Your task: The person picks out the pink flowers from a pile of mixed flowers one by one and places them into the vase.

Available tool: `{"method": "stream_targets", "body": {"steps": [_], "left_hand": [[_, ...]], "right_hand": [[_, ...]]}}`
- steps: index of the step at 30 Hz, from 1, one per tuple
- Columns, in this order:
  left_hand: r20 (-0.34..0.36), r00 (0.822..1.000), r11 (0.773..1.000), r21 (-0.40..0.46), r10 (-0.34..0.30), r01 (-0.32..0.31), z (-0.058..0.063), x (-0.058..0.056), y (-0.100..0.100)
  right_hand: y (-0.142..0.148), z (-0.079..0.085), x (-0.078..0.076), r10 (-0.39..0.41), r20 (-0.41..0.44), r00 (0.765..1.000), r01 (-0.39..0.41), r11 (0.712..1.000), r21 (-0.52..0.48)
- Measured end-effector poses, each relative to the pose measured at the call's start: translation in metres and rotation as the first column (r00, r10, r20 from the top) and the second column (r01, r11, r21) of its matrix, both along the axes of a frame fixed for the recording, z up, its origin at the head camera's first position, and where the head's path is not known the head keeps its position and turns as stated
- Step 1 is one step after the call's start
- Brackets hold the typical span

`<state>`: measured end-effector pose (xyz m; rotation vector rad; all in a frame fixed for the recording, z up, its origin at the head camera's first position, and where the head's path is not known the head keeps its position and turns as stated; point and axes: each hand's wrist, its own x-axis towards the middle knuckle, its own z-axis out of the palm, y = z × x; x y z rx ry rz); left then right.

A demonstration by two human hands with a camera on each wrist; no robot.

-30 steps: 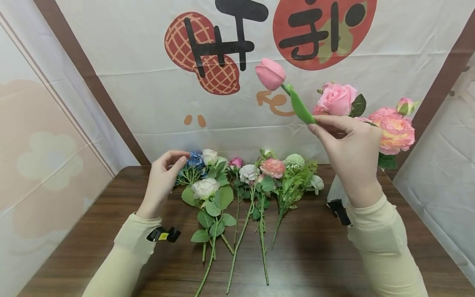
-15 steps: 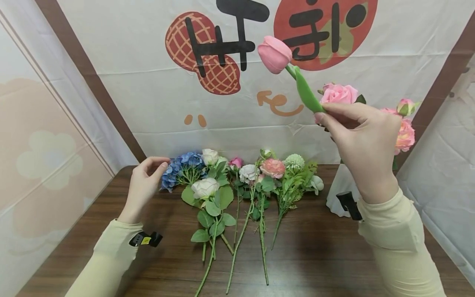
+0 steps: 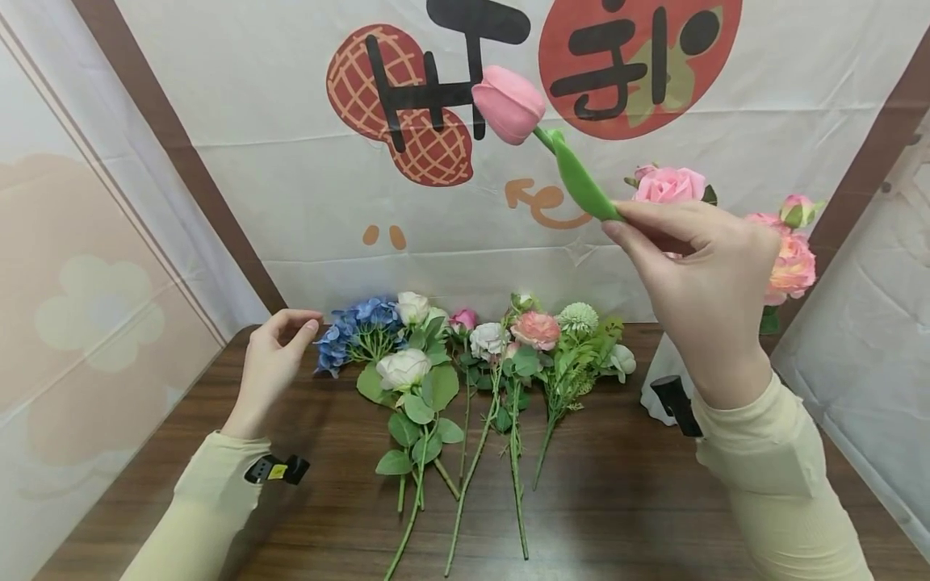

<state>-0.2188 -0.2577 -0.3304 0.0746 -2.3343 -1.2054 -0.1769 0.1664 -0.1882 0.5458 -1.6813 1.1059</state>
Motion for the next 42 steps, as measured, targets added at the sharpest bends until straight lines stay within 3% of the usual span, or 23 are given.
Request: {"method": "stream_targets", "body": {"steps": [11, 22, 28, 34, 38, 42], "left_hand": [[0.029, 1.000, 1.000, 0.006, -0.010, 0.010, -0.001, -0.001, -0.005], [0.028, 1.000, 0.999, -0.033, 0.008, -0.008, -0.003, -0.003, -0.005], [0.031, 1.000, 0.999, -0.046, 0.002, -0.001, -0.005, -0.004, -0.006], [0.038, 0.999, 0.999, -0.045, -0.005, 0.007, -0.004, -0.003, -0.006], [0.034, 0.999, 0.999, -0.041, -0.004, 0.006, -0.004, -0.003, -0.006], [0.038, 0.999, 0.999, -0.038, -0.005, 0.007, -0.004, -0.003, -0.007]], "right_hand": [[-0.002, 0.004, 0.002, 0.023, -0.092, 0.995, -0.031, 0.995, -0.091], [0.005, -0.003, -0.011, -0.124, -0.111, 0.986, 0.116, 0.990, -0.077], [0.004, -0.007, -0.014, -0.200, -0.125, 0.972, 0.196, 0.980, -0.044], [-0.005, -0.008, -0.015, -0.177, -0.151, 0.973, 0.187, 0.981, 0.052], [-0.004, -0.008, -0.019, -0.242, -0.150, 0.959, 0.265, 0.951, 0.160], [0.000, -0.009, -0.026, -0.279, -0.141, 0.950, 0.301, 0.938, 0.172]]}}
